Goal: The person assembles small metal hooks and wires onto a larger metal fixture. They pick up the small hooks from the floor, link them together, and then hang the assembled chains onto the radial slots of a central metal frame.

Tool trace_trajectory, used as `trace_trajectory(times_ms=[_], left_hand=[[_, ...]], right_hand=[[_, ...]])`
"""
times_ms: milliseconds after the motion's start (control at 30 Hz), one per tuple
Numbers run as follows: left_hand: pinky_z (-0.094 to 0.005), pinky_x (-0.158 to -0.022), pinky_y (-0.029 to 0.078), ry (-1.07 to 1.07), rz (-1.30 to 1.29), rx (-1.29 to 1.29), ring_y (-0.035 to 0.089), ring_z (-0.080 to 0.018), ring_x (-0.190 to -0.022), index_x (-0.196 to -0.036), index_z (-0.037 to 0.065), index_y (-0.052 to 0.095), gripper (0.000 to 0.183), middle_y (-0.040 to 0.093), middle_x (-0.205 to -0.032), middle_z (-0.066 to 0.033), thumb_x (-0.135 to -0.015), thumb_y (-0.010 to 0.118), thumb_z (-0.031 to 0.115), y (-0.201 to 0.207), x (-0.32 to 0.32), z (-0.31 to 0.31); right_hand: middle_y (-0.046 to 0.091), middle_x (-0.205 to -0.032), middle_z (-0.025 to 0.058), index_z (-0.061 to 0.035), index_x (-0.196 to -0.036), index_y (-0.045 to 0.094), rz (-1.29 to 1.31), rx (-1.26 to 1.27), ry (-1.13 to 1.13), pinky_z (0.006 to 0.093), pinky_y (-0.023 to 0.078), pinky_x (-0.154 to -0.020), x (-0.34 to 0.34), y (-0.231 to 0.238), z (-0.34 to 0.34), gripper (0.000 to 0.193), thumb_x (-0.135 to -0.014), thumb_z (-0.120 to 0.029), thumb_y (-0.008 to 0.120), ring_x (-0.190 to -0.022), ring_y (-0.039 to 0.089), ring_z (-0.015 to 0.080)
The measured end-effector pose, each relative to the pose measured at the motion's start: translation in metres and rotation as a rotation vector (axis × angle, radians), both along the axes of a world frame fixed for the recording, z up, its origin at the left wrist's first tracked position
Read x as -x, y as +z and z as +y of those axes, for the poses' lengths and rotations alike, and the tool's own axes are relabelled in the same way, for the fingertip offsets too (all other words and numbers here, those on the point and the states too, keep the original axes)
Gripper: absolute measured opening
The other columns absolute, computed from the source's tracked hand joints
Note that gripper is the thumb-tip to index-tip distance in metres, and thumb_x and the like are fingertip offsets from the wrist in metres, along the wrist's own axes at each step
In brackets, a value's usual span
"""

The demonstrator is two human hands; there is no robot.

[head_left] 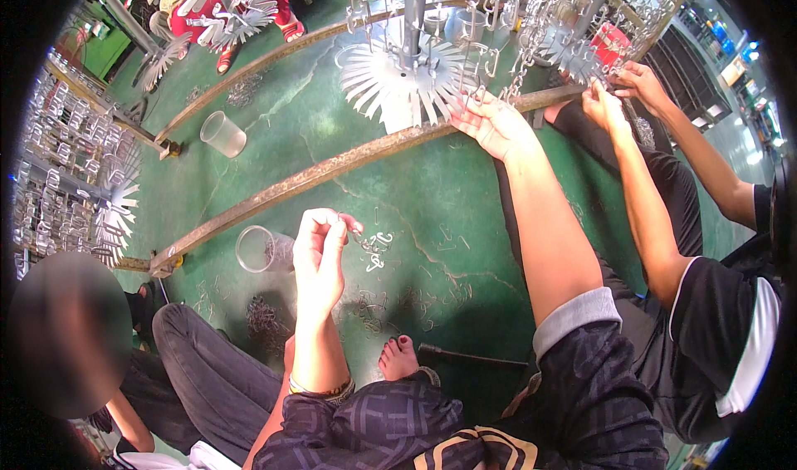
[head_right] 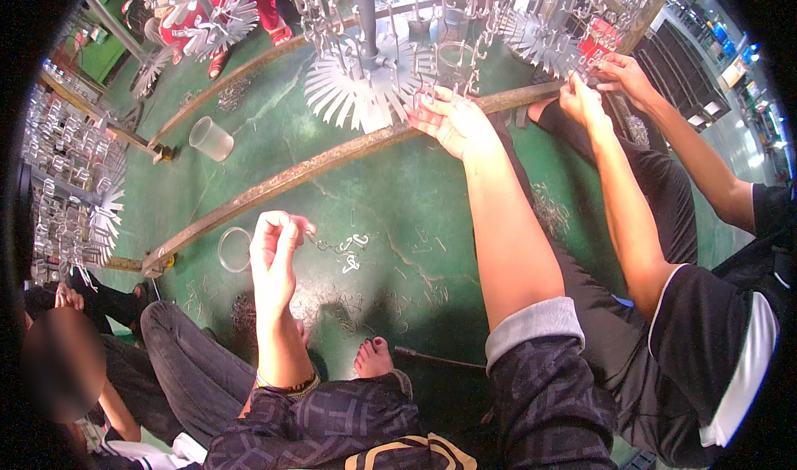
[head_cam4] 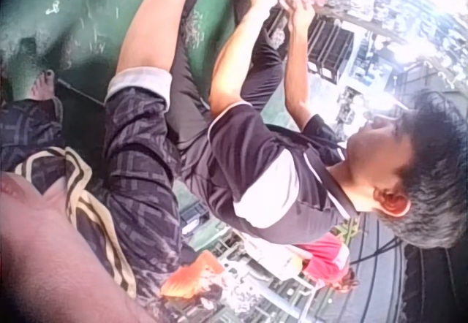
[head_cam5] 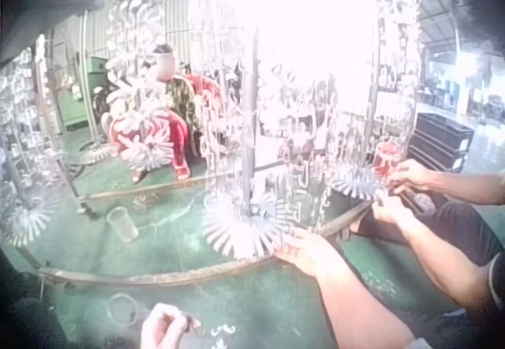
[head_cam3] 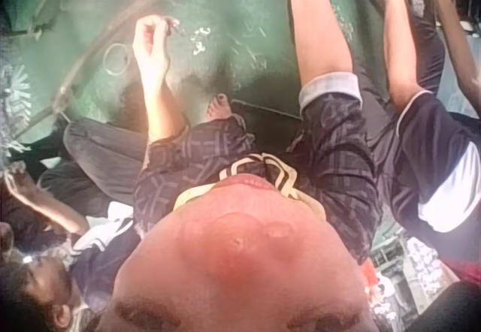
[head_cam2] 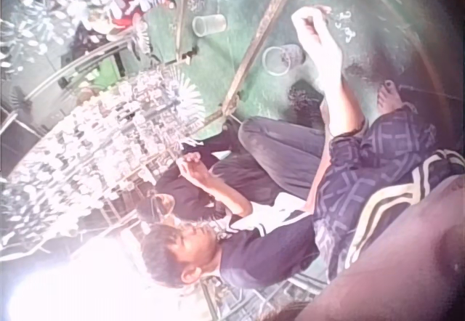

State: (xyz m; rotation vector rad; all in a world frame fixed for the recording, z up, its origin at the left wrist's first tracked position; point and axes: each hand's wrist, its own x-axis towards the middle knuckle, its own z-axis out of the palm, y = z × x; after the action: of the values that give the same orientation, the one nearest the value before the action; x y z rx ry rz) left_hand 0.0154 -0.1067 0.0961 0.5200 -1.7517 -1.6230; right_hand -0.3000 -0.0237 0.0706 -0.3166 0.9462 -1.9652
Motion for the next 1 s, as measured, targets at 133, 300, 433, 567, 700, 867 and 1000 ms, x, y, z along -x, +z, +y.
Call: trace_trajectory(times_ms=[133,300,433,567,700,867,1000], left_hand=[[-0.0207,-0.066,0.035,-0.010,-0.003,-0.002,0.043,-0.0062,-0.070,-0.094,0.008,0.048,0.002,0.061,-0.084,-0.0057,-0.094,0.050,0.008,0.001,0.000,0.001],[-0.0206,-0.066,0.035,-0.007,-0.005,0.010,0.043,-0.0062,-0.070,-0.094,0.007,0.048,0.002,0.061,-0.084,-0.0061,-0.094,0.049,0.006,0.002,0.000,0.000],[-0.0207,-0.066,0.036,-0.010,-0.003,0.012,0.043,-0.0063,-0.070,-0.094,0.007,0.048,0.002,0.061,-0.085,-0.0063,-0.093,0.049,0.005,0.001,0.000,0.000],[-0.0205,-0.066,0.036,-0.006,-0.010,0.027,0.043,-0.0060,-0.070,-0.094,0.007,0.048,0.003,0.061,-0.085,-0.0062,-0.093,0.049,0.005,0.002,0.001,0.002],[-0.0205,-0.066,0.036,-0.014,-0.006,0.005,0.043,-0.0058,-0.070,-0.094,0.007,0.048,0.002,0.061,-0.085,-0.0059,-0.093,0.049,0.005,0.006,0.000,0.003],[-0.0210,-0.067,0.036,-0.013,0.011,0.002,0.044,-0.0059,-0.071,-0.095,0.007,0.048,0.003,0.061,-0.085,-0.0058,-0.093,0.049,0.005,0.008,-0.001,0.004],[-0.0216,-0.068,0.037,0.004,0.014,-0.021,0.046,-0.0075,-0.071,-0.093,0.009,0.048,0.003,0.061,-0.084,-0.0058,-0.093,0.052,0.008,0.008,-0.004,0.004]], right_hand=[[0.062,-0.104,0.0125,-0.0023,-0.112,0.053,0.002,0.019,0.025,0.0458,0.049,-0.092,0.005,-0.005,-0.001,0.023,-0.089,0.000,0.051,-0.097,0.062,0.0299],[0.061,-0.109,0.0123,-0.0016,-0.114,0.052,-0.095,0.108,0.104,0.0448,0.048,-0.094,0.010,-0.009,0.000,0.027,-0.087,-0.002,0.057,-0.100,0.061,0.0267],[0.061,-0.107,0.0119,-0.0002,-0.112,0.052,-0.019,0.155,0.105,0.0444,0.048,-0.094,0.010,-0.020,-0.001,0.027,-0.087,-0.006,0.060,-0.099,0.061,0.0261],[0.061,-0.105,0.0117,-0.0023,-0.105,0.055,-0.066,0.096,0.054,0.0444,0.049,-0.093,0.012,-0.024,0.000,0.019,-0.087,-0.008,0.061,-0.101,0.060,0.0269],[0.061,-0.105,0.0126,-0.0023,-0.104,0.056,-0.128,0.037,-0.044,0.0455,0.049,-0.093,-0.002,-0.019,0.002,0.019,-0.088,-0.011,0.062,-0.102,0.060,0.0279],[0.061,-0.101,0.0141,-0.0020,-0.103,0.056,-0.142,0.046,-0.073,0.0469,0.047,-0.094,-0.004,-0.019,0.006,0.023,-0.088,-0.018,0.063,-0.102,0.059,0.0304],[0.059,-0.105,0.0171,-0.0029,-0.109,0.054,-0.224,0.016,-0.072,0.0482,0.045,-0.094,-0.006,-0.021,0.007,0.031,-0.088,-0.024,0.064,-0.103,0.057,0.0320]])
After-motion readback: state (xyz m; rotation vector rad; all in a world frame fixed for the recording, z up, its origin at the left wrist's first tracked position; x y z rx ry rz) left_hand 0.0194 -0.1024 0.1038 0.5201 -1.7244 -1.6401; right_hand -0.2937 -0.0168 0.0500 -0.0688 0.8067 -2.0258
